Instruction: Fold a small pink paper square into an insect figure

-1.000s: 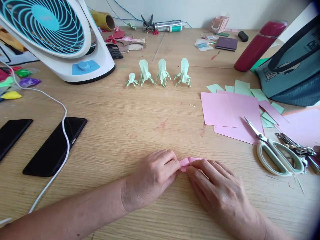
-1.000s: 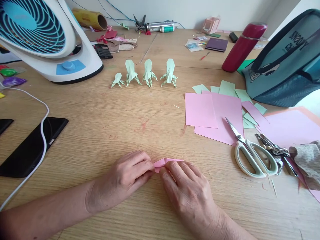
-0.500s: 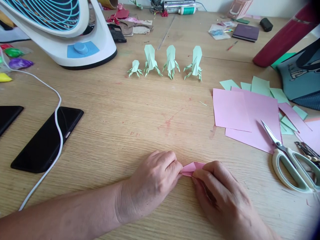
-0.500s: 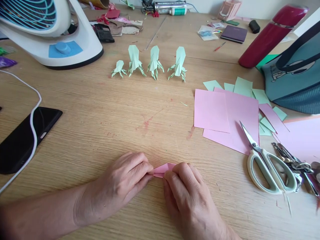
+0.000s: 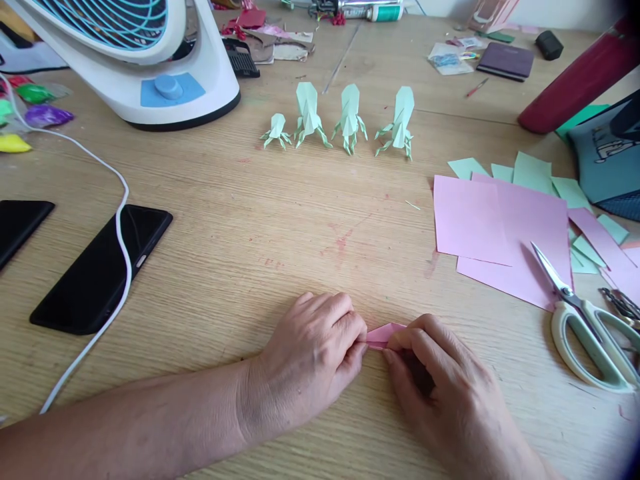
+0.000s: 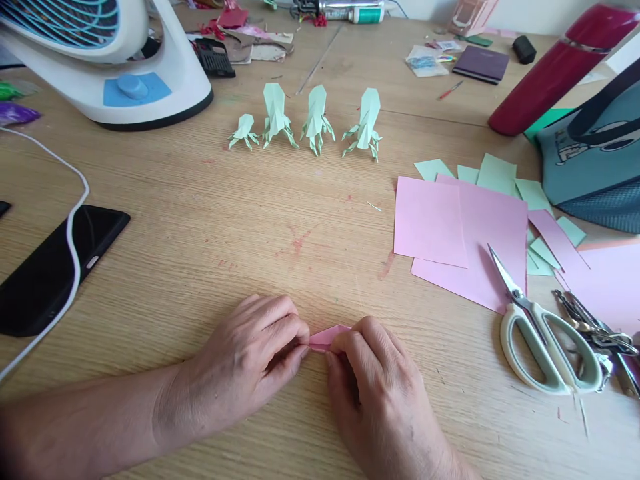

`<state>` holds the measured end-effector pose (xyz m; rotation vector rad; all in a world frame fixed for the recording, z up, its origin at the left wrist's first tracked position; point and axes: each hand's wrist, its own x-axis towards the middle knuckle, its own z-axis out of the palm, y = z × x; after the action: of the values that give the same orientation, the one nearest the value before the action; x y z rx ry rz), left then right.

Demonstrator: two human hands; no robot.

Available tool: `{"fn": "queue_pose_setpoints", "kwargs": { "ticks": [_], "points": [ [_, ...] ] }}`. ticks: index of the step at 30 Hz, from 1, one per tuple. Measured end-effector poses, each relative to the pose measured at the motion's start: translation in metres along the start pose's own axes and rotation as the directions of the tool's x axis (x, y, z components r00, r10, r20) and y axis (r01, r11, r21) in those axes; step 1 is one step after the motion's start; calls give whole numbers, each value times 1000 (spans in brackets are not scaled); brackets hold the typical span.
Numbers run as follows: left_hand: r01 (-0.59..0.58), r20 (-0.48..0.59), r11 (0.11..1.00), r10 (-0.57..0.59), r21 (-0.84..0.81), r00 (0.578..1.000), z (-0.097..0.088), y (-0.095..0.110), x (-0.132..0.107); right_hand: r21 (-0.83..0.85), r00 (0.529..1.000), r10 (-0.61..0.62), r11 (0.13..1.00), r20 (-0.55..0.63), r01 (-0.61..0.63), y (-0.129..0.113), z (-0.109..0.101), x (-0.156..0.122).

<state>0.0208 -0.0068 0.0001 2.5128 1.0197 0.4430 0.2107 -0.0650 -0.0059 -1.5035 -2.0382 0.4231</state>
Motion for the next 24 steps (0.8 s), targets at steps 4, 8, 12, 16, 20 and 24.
{"fn": "queue_pose_setpoints", "kwargs": {
  "ticks": [4,8,12,16,20,24],
  "points": [
    [22,-1,1000,-22,-1,1000,0,2,1,-17,1000,2,1000,13,-2,0,0,1],
    [46,-9,999,-46,6,999,1,3,3,-36,999,18,999,34,-17,-1,1,1],
    [52,-4,999,-52,12,999,1,3,4,-38,998,30,999,54,-28,-1,3,2],
    [60,-7,998,-60,20,998,0,3,5,-6,998,37,999,53,-37,-1,4,1],
    [74,8,997,-74,36,997,0,3,5,42,998,29,999,62,-32,-1,2,0],
    [73,14,995,-75,66,997,-1,3,6,51,999,13,999,52,-16,-1,1,1]
  ]
}}
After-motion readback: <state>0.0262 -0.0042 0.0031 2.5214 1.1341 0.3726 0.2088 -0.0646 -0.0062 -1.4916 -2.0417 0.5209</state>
